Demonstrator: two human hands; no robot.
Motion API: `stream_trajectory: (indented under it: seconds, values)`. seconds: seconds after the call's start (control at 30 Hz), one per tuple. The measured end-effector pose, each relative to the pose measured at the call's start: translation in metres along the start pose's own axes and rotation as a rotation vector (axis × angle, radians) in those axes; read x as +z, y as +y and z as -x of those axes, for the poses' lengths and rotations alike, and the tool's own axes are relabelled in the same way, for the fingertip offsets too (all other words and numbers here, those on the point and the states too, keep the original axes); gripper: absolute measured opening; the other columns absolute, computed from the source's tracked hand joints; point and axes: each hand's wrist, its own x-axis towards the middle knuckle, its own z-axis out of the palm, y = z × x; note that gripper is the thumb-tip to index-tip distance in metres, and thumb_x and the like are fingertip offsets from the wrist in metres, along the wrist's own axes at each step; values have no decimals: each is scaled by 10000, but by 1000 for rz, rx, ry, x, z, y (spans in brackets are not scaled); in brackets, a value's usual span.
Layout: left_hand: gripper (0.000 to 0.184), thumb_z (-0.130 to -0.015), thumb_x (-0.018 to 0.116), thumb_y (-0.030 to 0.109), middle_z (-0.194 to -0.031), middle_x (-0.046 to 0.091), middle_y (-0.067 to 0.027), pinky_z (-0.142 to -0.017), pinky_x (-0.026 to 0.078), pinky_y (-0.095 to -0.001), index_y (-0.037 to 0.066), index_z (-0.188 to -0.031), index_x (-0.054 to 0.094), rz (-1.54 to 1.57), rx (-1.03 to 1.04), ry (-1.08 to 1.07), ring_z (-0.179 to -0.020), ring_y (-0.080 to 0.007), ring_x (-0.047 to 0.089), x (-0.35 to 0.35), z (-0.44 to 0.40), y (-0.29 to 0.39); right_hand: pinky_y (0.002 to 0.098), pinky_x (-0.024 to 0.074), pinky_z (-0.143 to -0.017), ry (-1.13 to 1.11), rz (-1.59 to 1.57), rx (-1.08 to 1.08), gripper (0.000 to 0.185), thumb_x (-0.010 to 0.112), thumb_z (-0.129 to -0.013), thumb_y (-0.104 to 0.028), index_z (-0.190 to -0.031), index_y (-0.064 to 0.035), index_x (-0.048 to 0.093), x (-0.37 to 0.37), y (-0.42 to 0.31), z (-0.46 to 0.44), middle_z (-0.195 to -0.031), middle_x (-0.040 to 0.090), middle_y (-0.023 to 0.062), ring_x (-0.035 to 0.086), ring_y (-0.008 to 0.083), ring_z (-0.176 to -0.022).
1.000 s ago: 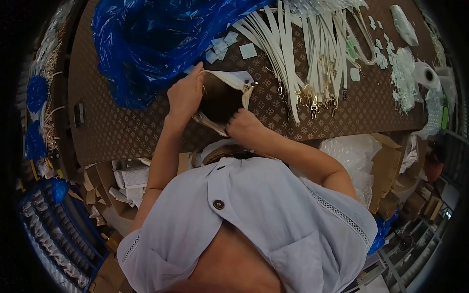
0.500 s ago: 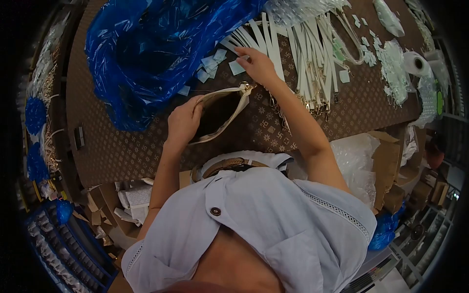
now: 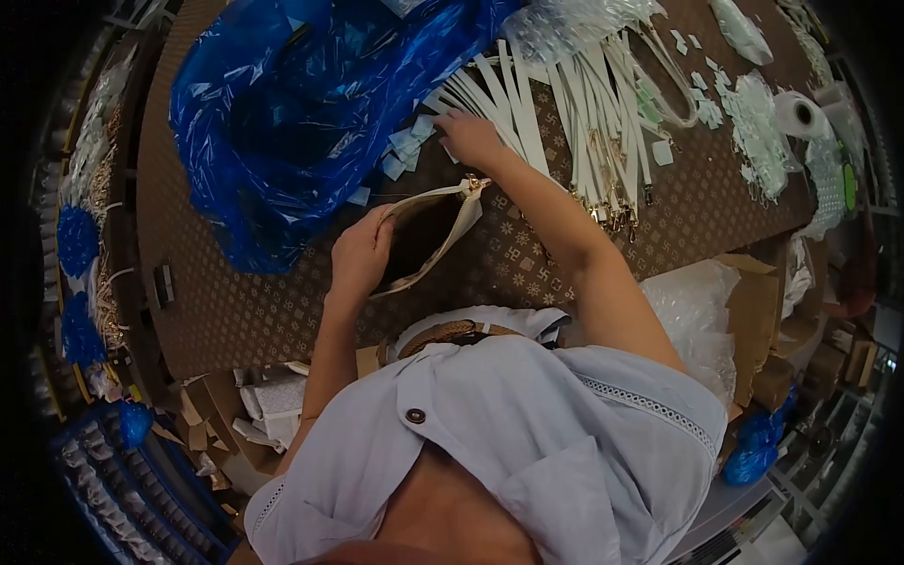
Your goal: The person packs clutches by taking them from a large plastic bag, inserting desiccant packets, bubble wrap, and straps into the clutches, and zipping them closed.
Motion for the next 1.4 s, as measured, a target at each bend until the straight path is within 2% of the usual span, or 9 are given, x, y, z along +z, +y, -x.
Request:
stream_trajectory:
  seconds: [0.23, 0.43, 0.53, 0.67, 0.77, 0.9, 1.17, 1.3, 1.4]
  values:
    - [235, -916, 488, 216, -984, 652, -125, -726, 499, -401, 114, -1084, 618, 36, 36, 39, -858, -335, 623, 0, 2, 3, 399, 489, -744, -13, 33, -27, 297, 637, -805, -224, -1089, -137, 633, 35, 2, -33, -1061, 568, 80, 588, 308, -915]
    - [236, -920, 482, 222, -973, 651, -128, -721, 495, -406, 124, -1088, 616, 66, -4, 2, -852, -339, 622, -3, 0, 5, 361, 486, -635, 122, -55, 60, 202, 649, -808, -249, -917, -81, 668, -1, 8, -23, -756, 644, 103, 621, 282, -740]
    - [240, -923, 477, 227, -969, 648, -132, -712, 492, -410, 135, -1096, 614, 33, 7, 2, -845, -343, 619, -1, -3, -2, 379, 472, -573, 90, -551, 295, 242, 665, -788, -335, -795, -93, 651, -61, -30, -5, -711, 637, 72, 624, 265, -673]
    - [242, -922, 475, 223, -938, 653, -134, -699, 487, -412, 135, -1101, 612, 23, 26, -20, -828, -346, 620, -3, -6, -2, 321, 473, -541, -9, -195, -445, 205, 707, -770, -279, -834, -87, 675, -104, -95, 63, -722, 642, 46, 618, 213, -630]
    - [248, -923, 476, 221, -897, 657, -139, -695, 483, -407, 136, -1111, 613, 85, 25, -80, -811, -346, 623, -5, -10, -5, 327, 468, -537, -29, 69, -432, 212, 714, -758, -285, -865, -105, 680, -90, -105, 84, -748, 638, 46, 621, 209, -659]
    - [258, -929, 474, 216, -892, 662, -147, -702, 488, -379, 134, -1122, 625, 20, 34, -92, -808, -330, 636, -11, -5, 1, 311, 488, -587, 317, -364, -288, 168, 691, -784, -176, -935, -105, 674, -116, -99, 107, -826, 646, 55, 621, 216, -695]
    - [242, -914, 531, 180, -966, 659, -153, -737, 501, -357, 93, -1113, 638, -80, 281, 6, -853, -319, 636, -7, -15, 15, 254, 465, -695, 599, -491, 738, 230, 574, -893, -199, -1062, -65, 655, -121, 32, 195, -943, 673, 49, 610, 128, -792]
    - [233, -866, 578, 142, -964, 654, -142, -711, 501, -371, 110, -1089, 638, -147, 436, -18, -843, -334, 626, -4, -11, 22, 356, 475, -825, 564, -191, 573, 273, 577, -876, -276, -1086, -116, 648, -121, 75, 149, -1023, 656, 96, 605, 271, -953]
    - [225, -859, 587, 148, -957, 660, -120, -703, 501, -376, 117, -1076, 640, -127, 434, -144, -838, -336, 624, -10, -3, 34, 358, 451, -888, 326, 84, 508, 513, 615, -823, -211, -1310, -162, 461, -130, 88, 84, -1167, 584, 98, 506, 280, -1155]
